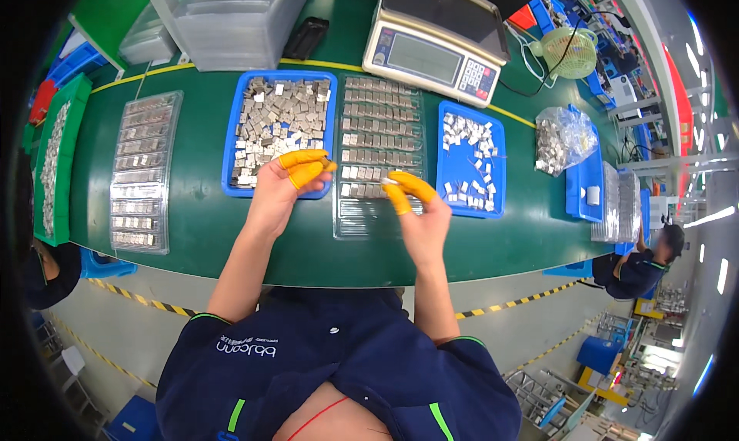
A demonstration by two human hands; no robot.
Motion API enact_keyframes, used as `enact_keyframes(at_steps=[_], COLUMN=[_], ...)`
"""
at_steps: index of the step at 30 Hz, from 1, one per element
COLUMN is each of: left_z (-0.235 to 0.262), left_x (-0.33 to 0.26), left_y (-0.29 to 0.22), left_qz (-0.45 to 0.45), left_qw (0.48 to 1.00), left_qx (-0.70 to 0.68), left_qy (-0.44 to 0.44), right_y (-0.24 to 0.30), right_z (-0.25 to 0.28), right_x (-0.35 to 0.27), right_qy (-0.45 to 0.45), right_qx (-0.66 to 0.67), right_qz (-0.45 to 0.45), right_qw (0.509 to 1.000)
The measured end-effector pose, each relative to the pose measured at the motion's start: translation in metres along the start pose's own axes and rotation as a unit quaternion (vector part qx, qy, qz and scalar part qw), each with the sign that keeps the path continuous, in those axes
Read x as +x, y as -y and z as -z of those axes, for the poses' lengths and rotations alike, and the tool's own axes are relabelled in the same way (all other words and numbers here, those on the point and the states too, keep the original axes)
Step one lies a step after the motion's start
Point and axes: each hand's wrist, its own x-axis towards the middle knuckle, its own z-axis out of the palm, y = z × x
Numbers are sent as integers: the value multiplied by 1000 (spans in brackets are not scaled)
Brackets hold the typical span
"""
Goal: The person picks small silver metal components and white plastic pieces from blue trays on a green workbench. They join the two parts together by hand and place the assembled units into a clear plastic tray. The process is repeated continuously throughout the clip.
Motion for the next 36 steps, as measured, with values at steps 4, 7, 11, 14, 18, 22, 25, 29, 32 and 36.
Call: enact_keyframes(at_steps=[4,7,11,14,18,22,25,29,32,36], left_z=[-5,-2,-5,-9,-10,-10,-10,-13,-12,-14], left_x=[-5,0,0,-2,-3,-2,0,-2,-1,-2], left_y=[6,15,23,20,22,23,31,27,28,26], left_qz=[71,97,27,18,26,53,23,27,32,34], left_qw=[995,993,998,996,999,997,999,1000,999,999], left_qx=[23,35,51,83,4,-34,-33,-13,3,14], left_qy=[60,54,37,30,34,34,22,10,11,5], right_y=[6,0,-4,-7,-10,-13,-12,-4,-11,-7], right_z=[-26,-35,-39,-39,-35,-34,-33,-28,-22,-21], right_x=[-3,1,-3,-5,-5,-4,-4,-2,-4,-4], right_qy=[29,41,29,19,36,35,31,17,64,43], right_qx=[42,82,99,123,116,81,99,113,63,105], right_qz=[-20,-68,-103,-112,-93,-57,-64,-97,-99,-119], right_qw=[999,993,989,986,988,994,993,989,991,986])
